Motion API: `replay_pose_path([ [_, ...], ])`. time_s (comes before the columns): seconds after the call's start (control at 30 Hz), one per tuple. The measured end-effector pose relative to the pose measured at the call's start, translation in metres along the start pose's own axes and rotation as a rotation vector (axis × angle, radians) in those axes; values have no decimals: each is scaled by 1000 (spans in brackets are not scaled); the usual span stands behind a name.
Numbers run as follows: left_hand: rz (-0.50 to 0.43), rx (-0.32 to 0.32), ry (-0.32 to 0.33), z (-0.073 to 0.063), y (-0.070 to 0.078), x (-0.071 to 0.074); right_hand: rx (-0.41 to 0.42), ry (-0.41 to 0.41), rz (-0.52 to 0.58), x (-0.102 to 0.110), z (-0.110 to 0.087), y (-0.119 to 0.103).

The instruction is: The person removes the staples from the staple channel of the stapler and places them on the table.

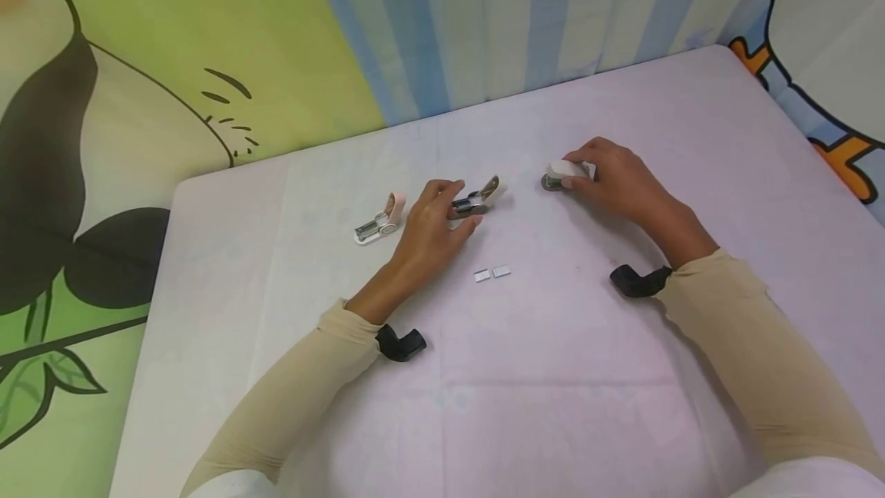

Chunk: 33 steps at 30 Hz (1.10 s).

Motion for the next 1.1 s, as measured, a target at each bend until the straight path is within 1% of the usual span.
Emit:
replay_pose_path([
  [0.13, -13, -4, 0, 0, 0, 0, -2, -11, 9, 1, -1, -5],
  [0.23, -31, -3, -10, -1, 1, 0, -17, -28, 21, 0, -1, -7],
  [0.37, -50, -6, -23, -2, 2, 0, -19, -31, 39, -1, -5, -12],
  [0.43, -59, -20, -21, -2, 4, 0, -8, -33, 50, -1, -7, -16],
  [0.53, -83, -69, -25, -3, 8, 1, 18, -49, 64, -4, -11, -22],
  [0.63, -96, -138, -58, -4, 14, 0, 57, -63, 84, -7, -17, -29],
  [0.73, -111, -177, -111, -6, 18, -4, 131, -83, 110, -9, -23, -38],
  [0.83, -139, -173, -152, -7, 20, -7, 201, -106, 144, -12, -29, -47],
  [0.97, -178, -163, -166, -11, 21, -7, 294, -123, 188, -14, -35, -61],
  [1.1, -202, -188, -179, -18, 20, -5, 378, -126, 230, -15, -40, -77],
])
Point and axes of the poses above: each hand's wrist, its own z-axis towards the middle knuckle, its own x-axis out of the back of the hand, y = z × x, the point moved 3 cm from there along z, towards the middle knuckle, and after that the axes turned 2 degrees about z, right-handed, at the moved point
